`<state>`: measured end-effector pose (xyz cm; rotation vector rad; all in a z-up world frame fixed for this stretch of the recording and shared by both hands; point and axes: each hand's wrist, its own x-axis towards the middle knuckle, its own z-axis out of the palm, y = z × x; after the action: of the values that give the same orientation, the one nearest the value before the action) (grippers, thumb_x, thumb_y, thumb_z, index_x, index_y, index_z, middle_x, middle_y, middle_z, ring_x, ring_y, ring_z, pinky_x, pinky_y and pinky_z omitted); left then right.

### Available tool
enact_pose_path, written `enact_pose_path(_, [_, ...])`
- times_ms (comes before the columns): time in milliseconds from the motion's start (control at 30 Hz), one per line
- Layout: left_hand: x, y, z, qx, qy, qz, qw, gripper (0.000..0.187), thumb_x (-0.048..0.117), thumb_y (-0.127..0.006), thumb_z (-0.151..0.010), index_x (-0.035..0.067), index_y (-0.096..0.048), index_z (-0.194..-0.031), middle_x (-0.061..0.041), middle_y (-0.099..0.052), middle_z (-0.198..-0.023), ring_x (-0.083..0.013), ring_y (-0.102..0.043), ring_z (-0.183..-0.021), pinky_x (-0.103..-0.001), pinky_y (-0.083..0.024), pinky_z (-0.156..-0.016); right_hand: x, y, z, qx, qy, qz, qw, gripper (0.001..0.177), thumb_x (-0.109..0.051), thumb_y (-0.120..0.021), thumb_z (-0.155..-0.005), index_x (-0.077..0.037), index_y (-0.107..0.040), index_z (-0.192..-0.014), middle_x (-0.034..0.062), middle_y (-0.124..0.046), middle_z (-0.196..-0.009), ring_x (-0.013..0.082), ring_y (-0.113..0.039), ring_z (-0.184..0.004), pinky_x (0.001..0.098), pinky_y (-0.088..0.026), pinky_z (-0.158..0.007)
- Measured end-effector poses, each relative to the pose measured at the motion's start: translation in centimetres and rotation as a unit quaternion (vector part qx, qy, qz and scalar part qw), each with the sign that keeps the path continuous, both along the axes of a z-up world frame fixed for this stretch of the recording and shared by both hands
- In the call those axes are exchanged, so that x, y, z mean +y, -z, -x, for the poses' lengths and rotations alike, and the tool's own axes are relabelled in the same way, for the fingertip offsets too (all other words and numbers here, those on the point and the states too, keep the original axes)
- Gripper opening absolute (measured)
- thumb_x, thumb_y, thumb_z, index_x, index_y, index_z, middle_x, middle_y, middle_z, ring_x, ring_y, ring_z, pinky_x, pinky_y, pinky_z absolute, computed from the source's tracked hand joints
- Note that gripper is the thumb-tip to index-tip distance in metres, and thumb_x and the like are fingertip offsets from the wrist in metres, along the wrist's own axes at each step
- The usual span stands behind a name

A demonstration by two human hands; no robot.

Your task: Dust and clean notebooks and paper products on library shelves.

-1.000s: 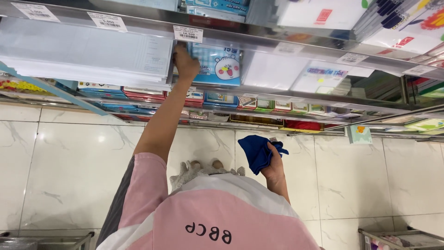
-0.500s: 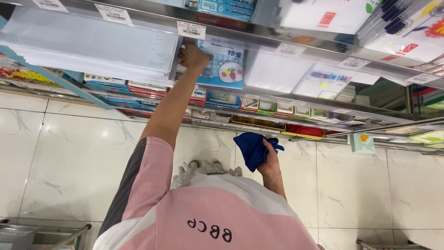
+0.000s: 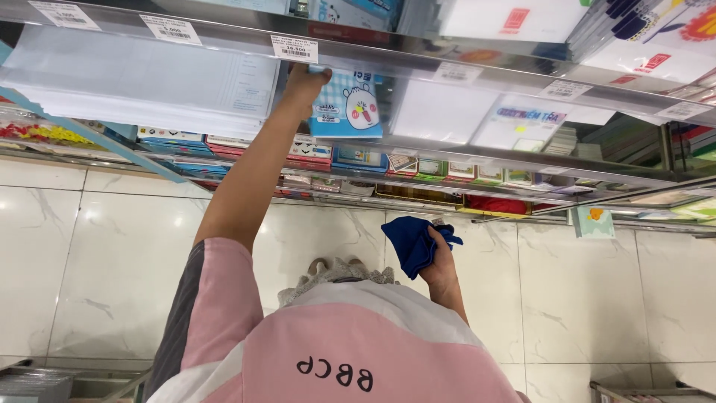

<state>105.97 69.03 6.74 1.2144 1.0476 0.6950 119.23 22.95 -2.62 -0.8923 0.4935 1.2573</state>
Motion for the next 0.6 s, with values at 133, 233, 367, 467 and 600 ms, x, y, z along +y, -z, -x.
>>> enact_pose_path(133, [-4.0,-0.9,3.8,-0.112,-0.001,-0.073,0.991,0.047,0.007,-0.07,-0.097,0.0,-0.052,-0.139,-0.015,-0.069,-0.126,-0.0206,-0.065,-0.111,-0.035,-0.054,-0.095,1.2,-0.8,-0.1,-0.008,-0.003,-0.019,1.0,0.048,-0.028,-0.064,-0.097,-0.002,-0.059,-0.138,0.0147,-0.068,-0.132,0.032,-0.065,-0.121,0.0447,-0.051,-0.106])
enact_pose_path(233, [-6.2,-1.1,6.4,-0.153,-0.011,-0.051,0.987,0.055,0.004,-0.069,-0.092,0.002,-0.048,-0.143,-0.015,-0.068,-0.126,-0.0202,-0.066,-0.11,-0.033,-0.053,-0.094,2.7,-0.7,-0.5,-0.009,-0.021,-0.051,0.998,0.049,-0.028,-0.064,-0.097,-0.001,-0.059,-0.137,0.0149,-0.068,-0.132,0.0322,-0.064,-0.121,0.0444,-0.05,-0.107])
enact_pose_path(367, [-8.3,1.8,7.4,-0.196,-0.008,-0.074,0.978,0.056,0.003,-0.07,-0.095,0.0,-0.047,-0.146,-0.014,-0.068,-0.129,-0.0194,-0.063,-0.113,-0.032,-0.053,-0.097,5.1,-1.2,-0.2,-0.028,-0.058,-0.075,0.995,0.048,-0.028,-0.064,-0.097,0.0,-0.059,-0.137,0.0148,-0.068,-0.133,0.0316,-0.064,-0.122,0.044,-0.05,-0.108])
enact_pose_path(467, [-8.8,4.6,7.8,-0.142,-0.024,-0.102,0.984,0.062,0.001,-0.073,-0.092,0.0,-0.045,-0.147,-0.012,-0.067,-0.126,-0.0176,-0.061,-0.109,-0.031,-0.051,-0.093,6.8,-2.0,0.1,-0.056,-0.068,-0.08,0.993,0.047,-0.027,-0.064,-0.098,0.0,-0.059,-0.137,0.0144,-0.067,-0.134,0.031,-0.063,-0.123,0.0435,-0.05,-0.109])
enact_pose_path(600, [-8.2,5.7,7.7,-0.183,-0.018,0.003,0.983,0.053,0.002,-0.074,-0.092,-0.002,-0.055,-0.141,-0.011,-0.07,-0.126,-0.0187,-0.065,-0.111,-0.032,-0.053,-0.096,8.2,-2.7,0.8,-0.064,-0.068,-0.086,0.992,0.048,-0.027,-0.065,-0.098,0.0,-0.058,-0.137,0.0147,-0.066,-0.134,0.0311,-0.064,-0.124,0.0438,-0.051,-0.108])
